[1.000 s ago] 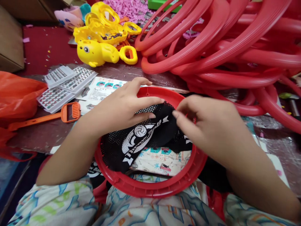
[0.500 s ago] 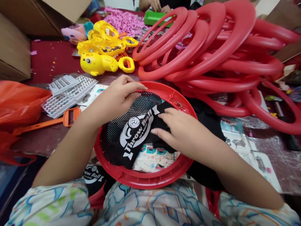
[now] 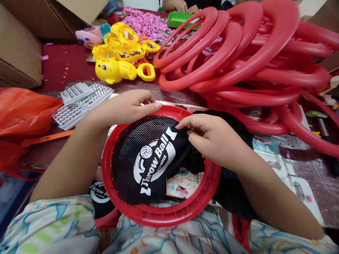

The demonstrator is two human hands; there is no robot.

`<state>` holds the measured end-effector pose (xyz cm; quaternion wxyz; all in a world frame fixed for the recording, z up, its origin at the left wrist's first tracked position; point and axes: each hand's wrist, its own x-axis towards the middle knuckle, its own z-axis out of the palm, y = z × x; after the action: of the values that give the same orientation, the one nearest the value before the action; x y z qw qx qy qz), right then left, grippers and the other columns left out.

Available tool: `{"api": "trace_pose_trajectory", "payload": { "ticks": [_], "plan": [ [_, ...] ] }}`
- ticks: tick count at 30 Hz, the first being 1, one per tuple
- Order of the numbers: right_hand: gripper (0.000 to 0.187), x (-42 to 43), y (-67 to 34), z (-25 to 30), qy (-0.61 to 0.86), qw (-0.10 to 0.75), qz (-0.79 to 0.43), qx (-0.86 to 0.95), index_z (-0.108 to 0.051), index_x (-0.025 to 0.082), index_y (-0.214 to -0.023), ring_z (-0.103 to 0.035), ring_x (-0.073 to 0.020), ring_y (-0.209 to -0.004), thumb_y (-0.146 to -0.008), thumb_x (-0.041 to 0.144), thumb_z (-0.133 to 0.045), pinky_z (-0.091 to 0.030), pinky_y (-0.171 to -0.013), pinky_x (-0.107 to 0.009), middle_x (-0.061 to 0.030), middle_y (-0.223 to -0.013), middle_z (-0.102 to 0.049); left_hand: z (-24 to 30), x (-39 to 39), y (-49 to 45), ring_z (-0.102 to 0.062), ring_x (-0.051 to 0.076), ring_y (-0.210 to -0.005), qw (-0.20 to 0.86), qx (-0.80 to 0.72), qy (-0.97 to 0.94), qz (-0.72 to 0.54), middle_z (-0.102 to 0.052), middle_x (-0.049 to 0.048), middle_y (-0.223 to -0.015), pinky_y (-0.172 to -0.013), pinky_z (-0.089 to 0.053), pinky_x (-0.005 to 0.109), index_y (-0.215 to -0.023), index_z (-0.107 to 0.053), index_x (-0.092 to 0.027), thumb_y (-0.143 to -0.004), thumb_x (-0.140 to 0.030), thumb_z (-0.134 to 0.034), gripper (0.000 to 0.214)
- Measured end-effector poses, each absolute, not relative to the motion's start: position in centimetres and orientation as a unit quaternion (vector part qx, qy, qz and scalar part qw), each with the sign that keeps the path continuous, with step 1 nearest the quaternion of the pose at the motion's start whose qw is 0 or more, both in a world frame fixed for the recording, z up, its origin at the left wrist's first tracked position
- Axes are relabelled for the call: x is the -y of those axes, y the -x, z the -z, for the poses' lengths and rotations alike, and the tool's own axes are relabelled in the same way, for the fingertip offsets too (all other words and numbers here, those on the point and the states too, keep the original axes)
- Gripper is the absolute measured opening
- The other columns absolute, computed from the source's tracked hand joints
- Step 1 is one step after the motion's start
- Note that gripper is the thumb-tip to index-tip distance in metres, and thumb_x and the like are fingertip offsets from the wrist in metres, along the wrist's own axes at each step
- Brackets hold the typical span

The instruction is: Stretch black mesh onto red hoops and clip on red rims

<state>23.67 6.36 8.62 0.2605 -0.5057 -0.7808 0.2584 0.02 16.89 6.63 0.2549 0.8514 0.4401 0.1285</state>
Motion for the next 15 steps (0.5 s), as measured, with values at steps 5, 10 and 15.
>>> {"api": "trace_pose_trajectory", "payload": {
  "ticks": [5,10,15],
  "plan": [
    [0.037,-6.3,-23.5,-8.7,0.504,0.235,-0.200,0.806,-0.079,0.015,-0.090,-0.069,-0.0160,-0.082,-0.079,0.000,-0.047,-0.049,-0.075,-0.027,-0.0036,-0.090,-0.078,-6.5,-16.1,-1.3,-0.068,0.020,-0.095,0.350,-0.373,-0.834,-0.207,-0.072,0.0055,-0.114,-0.083,-0.055,0.032,-0.128,-0.061,-0.022,-0.091,-0.049,-0.057,0.046],
    [0.018,-5.9,-23.3,-8.9,0.490,0.238,-0.174,0.820,-0.078,0.016,-0.087,-0.068,-0.0150,-0.075,-0.086,0.010,-0.061,-0.048,-0.070,-0.026,-0.0020,-0.085,-0.077,-7.2,-15.3,-1.4,-0.066,0.023,-0.109,0.252,-0.343,-0.886,-0.184,-0.071,0.0036,-0.120,-0.099,-0.050,0.036,-0.120,-0.068,-0.024,-0.096,-0.045,-0.053,0.035],
    [0.013,-5.5,-23.2,-9.0,0.503,0.262,-0.141,0.812,-0.074,0.019,-0.084,-0.068,-0.0144,-0.073,-0.093,0.017,-0.065,-0.049,-0.068,-0.027,-0.0001,-0.084,-0.077,-8.0,-15.9,-1.5,-0.063,0.020,-0.095,0.248,-0.284,-0.911,-0.169,-0.067,0.0054,-0.103,-0.091,-0.052,0.034,-0.098,-0.076,-0.023,-0.093,-0.041,-0.055,0.028]
  ]
}}
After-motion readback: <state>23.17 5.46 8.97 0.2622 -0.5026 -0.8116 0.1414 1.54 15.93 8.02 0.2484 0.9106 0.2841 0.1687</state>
